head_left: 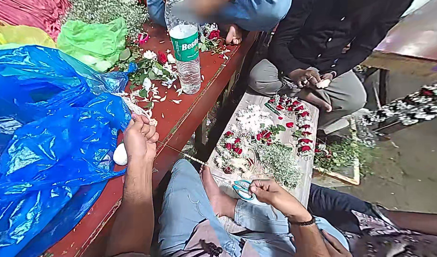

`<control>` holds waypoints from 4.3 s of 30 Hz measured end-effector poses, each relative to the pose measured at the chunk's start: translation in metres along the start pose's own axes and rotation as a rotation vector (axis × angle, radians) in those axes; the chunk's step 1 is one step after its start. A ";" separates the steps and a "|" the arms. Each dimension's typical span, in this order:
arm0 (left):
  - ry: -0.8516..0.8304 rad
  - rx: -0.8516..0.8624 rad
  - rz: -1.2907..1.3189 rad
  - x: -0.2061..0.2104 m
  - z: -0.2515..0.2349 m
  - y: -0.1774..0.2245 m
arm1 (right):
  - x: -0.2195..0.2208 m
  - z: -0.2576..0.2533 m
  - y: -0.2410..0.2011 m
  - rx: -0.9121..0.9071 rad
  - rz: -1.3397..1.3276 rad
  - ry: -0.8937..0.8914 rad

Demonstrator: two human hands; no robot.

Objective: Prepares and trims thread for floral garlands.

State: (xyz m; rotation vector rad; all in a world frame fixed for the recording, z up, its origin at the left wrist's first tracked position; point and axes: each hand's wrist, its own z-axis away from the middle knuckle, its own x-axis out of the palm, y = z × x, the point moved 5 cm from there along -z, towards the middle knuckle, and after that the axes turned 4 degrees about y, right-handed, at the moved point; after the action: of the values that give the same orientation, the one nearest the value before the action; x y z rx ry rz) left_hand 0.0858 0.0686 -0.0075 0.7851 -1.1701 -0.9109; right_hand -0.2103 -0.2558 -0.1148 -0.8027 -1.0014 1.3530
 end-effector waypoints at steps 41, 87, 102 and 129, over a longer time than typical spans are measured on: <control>0.210 0.234 -1.172 -0.025 -0.018 0.034 | 0.014 0.023 -0.087 -0.286 0.034 0.021; -1.447 -0.091 -1.553 0.019 0.222 -0.052 | -0.003 -0.063 0.134 0.221 1.299 0.165; 0.069 0.382 -1.821 -0.006 0.067 0.025 | -0.044 0.004 0.034 -0.002 0.726 0.557; 0.184 0.118 -1.884 -0.006 0.021 0.030 | 0.111 -0.091 -0.103 -0.380 0.537 0.402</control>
State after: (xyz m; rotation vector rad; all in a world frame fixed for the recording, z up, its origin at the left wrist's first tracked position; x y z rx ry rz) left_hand 0.0701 0.0859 0.0216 2.0474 0.0320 -2.1483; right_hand -0.0920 -0.1457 -0.0438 -1.6489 -0.7529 1.3743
